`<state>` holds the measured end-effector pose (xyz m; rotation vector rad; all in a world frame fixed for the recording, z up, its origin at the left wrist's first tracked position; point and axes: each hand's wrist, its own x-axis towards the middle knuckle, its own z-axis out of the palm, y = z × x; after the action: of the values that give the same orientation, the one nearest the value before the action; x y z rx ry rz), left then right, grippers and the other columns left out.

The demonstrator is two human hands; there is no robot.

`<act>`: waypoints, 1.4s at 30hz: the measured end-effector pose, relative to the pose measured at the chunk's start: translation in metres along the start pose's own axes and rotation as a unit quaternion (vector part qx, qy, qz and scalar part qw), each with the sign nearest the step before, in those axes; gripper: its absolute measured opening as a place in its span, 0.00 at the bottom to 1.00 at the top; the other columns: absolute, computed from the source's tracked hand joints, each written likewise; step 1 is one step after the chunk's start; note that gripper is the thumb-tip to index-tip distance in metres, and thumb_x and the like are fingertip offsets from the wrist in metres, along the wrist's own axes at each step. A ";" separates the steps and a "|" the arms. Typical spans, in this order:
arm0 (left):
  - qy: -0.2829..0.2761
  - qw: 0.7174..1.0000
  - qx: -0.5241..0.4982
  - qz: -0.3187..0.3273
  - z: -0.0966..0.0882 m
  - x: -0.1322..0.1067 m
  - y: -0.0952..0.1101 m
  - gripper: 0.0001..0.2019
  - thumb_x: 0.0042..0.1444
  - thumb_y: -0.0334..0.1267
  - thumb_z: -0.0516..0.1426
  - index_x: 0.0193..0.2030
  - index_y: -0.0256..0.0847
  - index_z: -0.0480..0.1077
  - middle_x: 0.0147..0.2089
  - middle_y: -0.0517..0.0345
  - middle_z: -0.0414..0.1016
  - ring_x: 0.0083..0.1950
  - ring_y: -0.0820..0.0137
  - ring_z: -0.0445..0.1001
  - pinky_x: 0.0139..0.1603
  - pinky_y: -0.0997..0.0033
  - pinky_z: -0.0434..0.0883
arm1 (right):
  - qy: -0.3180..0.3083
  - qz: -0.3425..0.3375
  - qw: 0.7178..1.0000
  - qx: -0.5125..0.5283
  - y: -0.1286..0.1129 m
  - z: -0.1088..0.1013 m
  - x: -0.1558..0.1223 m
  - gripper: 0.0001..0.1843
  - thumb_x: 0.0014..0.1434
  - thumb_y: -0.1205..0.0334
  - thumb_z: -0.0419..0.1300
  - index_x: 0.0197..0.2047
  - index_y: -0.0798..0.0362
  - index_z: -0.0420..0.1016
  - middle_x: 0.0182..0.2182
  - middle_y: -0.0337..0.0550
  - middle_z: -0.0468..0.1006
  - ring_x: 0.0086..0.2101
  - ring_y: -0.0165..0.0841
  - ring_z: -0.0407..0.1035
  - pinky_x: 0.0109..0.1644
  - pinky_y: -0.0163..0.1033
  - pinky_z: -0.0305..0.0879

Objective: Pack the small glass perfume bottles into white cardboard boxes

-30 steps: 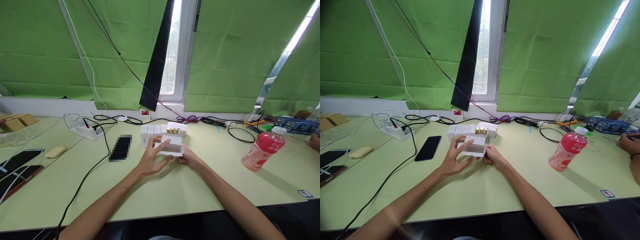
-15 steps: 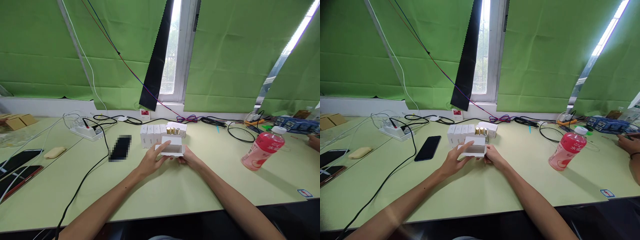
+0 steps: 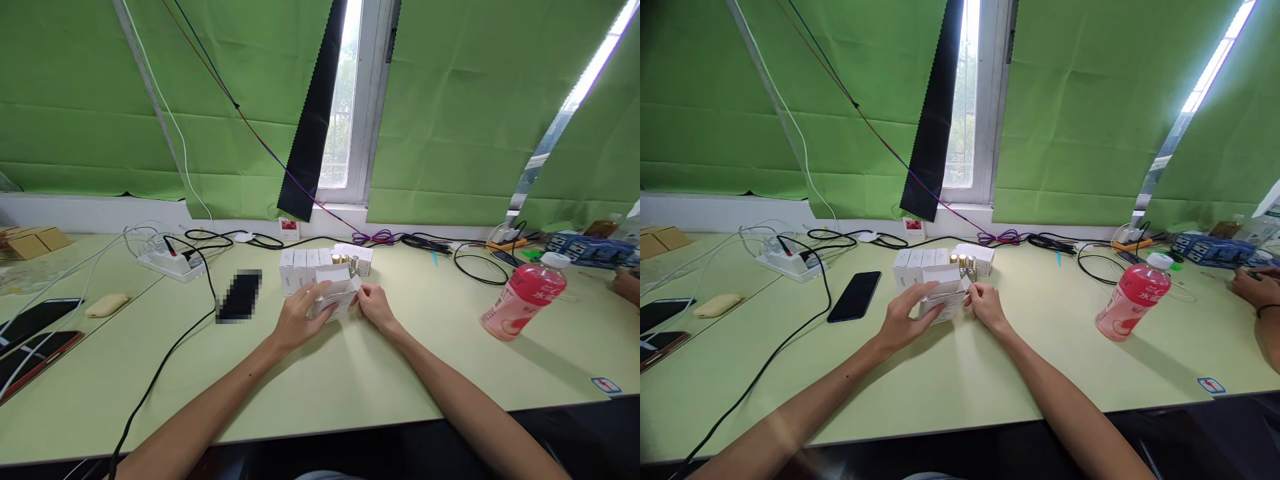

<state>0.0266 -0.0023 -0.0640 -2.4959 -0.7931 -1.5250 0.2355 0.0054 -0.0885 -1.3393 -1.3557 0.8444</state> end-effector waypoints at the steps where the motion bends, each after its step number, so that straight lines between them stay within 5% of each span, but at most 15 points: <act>1: 0.002 1.000 0.002 0.001 0.000 0.000 0.000 0.15 0.63 0.39 0.61 0.56 0.43 0.69 0.44 0.53 0.81 0.43 0.67 0.81 0.39 0.71 0.77 | 0.009 -0.010 1.000 -0.006 0.000 -0.001 0.000 0.20 0.59 0.47 0.54 0.23 0.51 0.70 0.19 0.41 0.76 0.13 0.28 0.60 0.20 0.37 0.57; 12: 0.013 0.998 0.062 0.010 0.000 0.002 0.001 0.11 0.62 0.38 0.60 0.50 0.43 0.70 0.35 0.58 0.74 0.35 0.70 0.75 0.32 0.74 0.70 | 0.042 -0.054 0.997 -0.032 0.003 -0.002 0.002 0.25 0.62 0.41 0.54 0.27 0.52 0.74 0.22 0.43 0.77 0.16 0.31 0.62 0.23 0.38 0.59; 25: -0.017 0.998 0.060 0.001 0.000 0.002 -0.002 0.12 0.62 0.37 0.58 0.52 0.44 0.69 0.38 0.57 0.69 0.32 0.73 0.71 0.28 0.77 0.67 | 0.040 -0.055 0.997 -0.044 0.004 -0.001 0.001 0.26 0.62 0.39 0.53 0.28 0.51 0.76 0.23 0.45 0.77 0.20 0.34 0.66 0.24 0.38 0.60; 42: -0.101 0.994 0.012 0.032 0.000 0.000 0.002 0.22 0.57 0.38 0.61 0.58 0.46 0.65 0.42 0.56 0.67 0.34 0.71 0.71 0.26 0.76 0.66 | 0.030 -0.058 0.997 -0.038 0.001 -0.001 -0.001 0.18 0.59 0.50 0.54 0.22 0.50 0.70 0.18 0.41 0.72 0.22 0.34 0.66 0.25 0.37 0.57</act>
<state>0.0276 -0.0036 -0.0636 -2.6612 -0.7439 -1.2499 0.2362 0.0045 -0.0895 -1.3202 -1.4154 0.6766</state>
